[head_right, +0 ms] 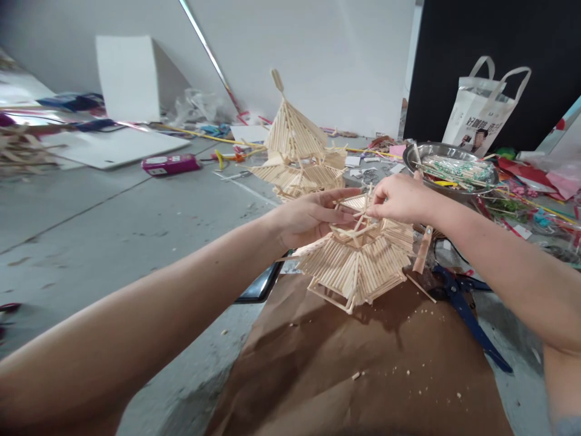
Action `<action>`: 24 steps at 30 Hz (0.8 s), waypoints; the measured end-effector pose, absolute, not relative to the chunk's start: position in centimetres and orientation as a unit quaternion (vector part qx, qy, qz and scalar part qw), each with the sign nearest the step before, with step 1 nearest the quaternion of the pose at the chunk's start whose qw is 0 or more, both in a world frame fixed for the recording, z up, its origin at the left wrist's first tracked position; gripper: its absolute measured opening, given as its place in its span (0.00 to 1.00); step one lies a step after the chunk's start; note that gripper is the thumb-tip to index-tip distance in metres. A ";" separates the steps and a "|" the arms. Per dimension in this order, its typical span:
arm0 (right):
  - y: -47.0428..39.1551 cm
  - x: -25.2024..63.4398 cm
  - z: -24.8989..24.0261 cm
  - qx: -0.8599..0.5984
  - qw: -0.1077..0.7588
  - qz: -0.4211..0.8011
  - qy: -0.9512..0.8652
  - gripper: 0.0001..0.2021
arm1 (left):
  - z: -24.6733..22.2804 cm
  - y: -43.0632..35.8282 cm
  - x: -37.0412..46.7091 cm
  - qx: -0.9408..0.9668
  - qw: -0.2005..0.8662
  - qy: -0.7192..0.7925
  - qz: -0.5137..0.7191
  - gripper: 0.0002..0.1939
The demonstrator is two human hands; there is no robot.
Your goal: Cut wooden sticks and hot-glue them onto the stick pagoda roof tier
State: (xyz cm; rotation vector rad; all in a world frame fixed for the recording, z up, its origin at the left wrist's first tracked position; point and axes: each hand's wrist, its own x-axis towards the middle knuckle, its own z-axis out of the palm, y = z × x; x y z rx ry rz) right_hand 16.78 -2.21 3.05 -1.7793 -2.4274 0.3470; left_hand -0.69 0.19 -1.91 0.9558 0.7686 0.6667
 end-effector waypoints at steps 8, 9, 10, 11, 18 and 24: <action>-2.3 16.4 2.8 -0.586 0.041 0.140 -0.797 0.11 | -2.2 0.5 -0.8 0.422 0.786 0.328 0.310 0.33; -2.3 16.4 2.8 -0.586 0.043 0.143 -0.797 0.11 | -2.1 0.5 -0.8 0.420 0.786 0.330 0.310 0.33; -2.3 16.4 2.8 -0.587 0.043 0.145 -0.796 0.10 | -2.1 0.5 -0.8 0.419 0.786 0.332 0.309 0.33; -2.4 16.4 2.8 -0.588 0.043 0.147 -0.794 0.10 | -2.2 0.5 -0.8 0.418 0.787 0.332 0.308 0.33; -2.5 16.1 2.8 -0.590 0.038 0.140 -0.794 0.10 | -2.3 0.7 -0.9 0.420 0.793 0.321 0.303 0.34; -2.4 16.2 2.7 -0.590 0.038 0.143 -0.793 0.10 | -2.1 0.6 -0.9 0.419 0.792 0.328 0.298 0.34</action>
